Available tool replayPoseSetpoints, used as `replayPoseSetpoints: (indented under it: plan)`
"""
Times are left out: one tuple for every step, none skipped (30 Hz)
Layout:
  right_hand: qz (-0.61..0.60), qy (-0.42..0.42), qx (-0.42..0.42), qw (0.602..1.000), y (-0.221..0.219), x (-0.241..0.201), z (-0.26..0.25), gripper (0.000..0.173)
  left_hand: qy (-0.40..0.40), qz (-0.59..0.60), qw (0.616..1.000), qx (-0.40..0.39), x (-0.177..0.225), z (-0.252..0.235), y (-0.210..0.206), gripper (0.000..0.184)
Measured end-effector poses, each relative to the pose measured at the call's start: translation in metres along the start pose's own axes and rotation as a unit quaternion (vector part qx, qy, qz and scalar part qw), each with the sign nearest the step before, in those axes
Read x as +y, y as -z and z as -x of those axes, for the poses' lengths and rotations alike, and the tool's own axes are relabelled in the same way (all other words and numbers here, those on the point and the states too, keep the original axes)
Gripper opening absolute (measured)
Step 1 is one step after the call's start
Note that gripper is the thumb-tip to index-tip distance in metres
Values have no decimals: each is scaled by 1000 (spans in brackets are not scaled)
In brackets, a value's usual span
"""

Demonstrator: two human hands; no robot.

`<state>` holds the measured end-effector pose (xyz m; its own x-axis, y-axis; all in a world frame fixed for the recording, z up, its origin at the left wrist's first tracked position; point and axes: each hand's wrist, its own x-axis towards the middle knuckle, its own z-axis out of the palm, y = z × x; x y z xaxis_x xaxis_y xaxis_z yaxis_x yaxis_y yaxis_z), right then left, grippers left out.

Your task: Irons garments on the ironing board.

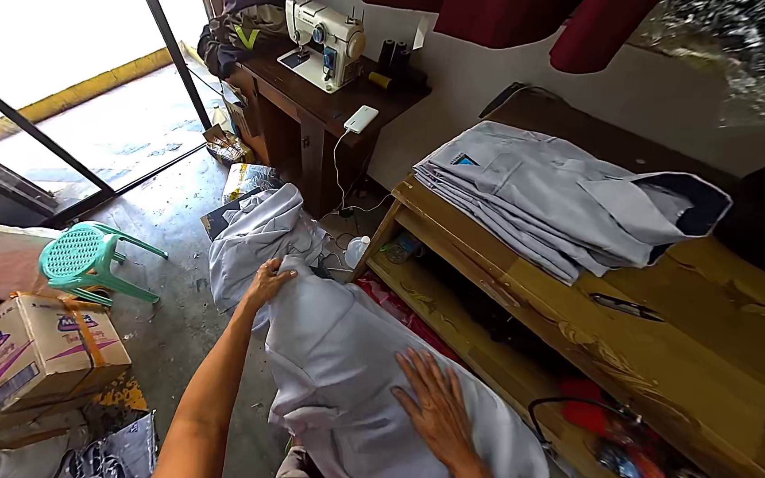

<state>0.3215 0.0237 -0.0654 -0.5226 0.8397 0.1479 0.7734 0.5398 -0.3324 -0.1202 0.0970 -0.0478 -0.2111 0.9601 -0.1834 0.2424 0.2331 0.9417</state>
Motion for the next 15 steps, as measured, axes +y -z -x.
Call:
replayPoseSetpoints:
  plan:
    - [14,-17,-1,1000,3,4,8,66,-6,-26,999,-30,2,-12,-4,36]
    - [23,-31,1,999,7,2,10,68,-8,-49,997,-57,2,-24,-9,36]
    - [22,-36,8,999,11,-6,7,70,-3,-63,995,-76,1,-35,-13,36]
    - [11,-29,19,999,14,-17,-2,73,10,-67,994,-91,-2,-45,-15,36]
    - [-6,-8,24,1000,15,-30,-13,77,25,-65,992,-107,-7,-53,-16,37]
    - [-25,22,17,999,14,-41,-25,77,40,-61,990,-124,-14,-61,-16,37]
    - [-39,51,4,998,10,-47,-35,78,55,-53,987,-140,-22,-67,-18,37]
    - [-44,66,-10,997,3,-49,-41,81,70,-37,985,-151,-31,-71,-20,37]
    - [-46,69,-16,996,-4,-46,-42,85,85,-14,984,-158,-40,-72,-23,36]
    - [-38,65,-17,997,-10,-39,-40,88,101,12,981,-162,-49,-73,-26,34]
    - [-25,59,-15,998,-13,-30,-36,89,118,38,979,-164,-57,-73,-31,33]
    - [-12,52,-13,999,-15,-24,-31,88,135,61,975,-166,-66,-71,-36,31]
    - [0,47,-9,999,-16,-21,-27,87,149,82,971,-167,-72,-69,-42,30]
    - [7,45,-3,999,-15,-20,-25,88,156,100,969,-164,-75,-66,-49,28]
    - [9,46,3,999,-15,-22,-25,89,158,111,969,-157,-77,-64,-56,26]
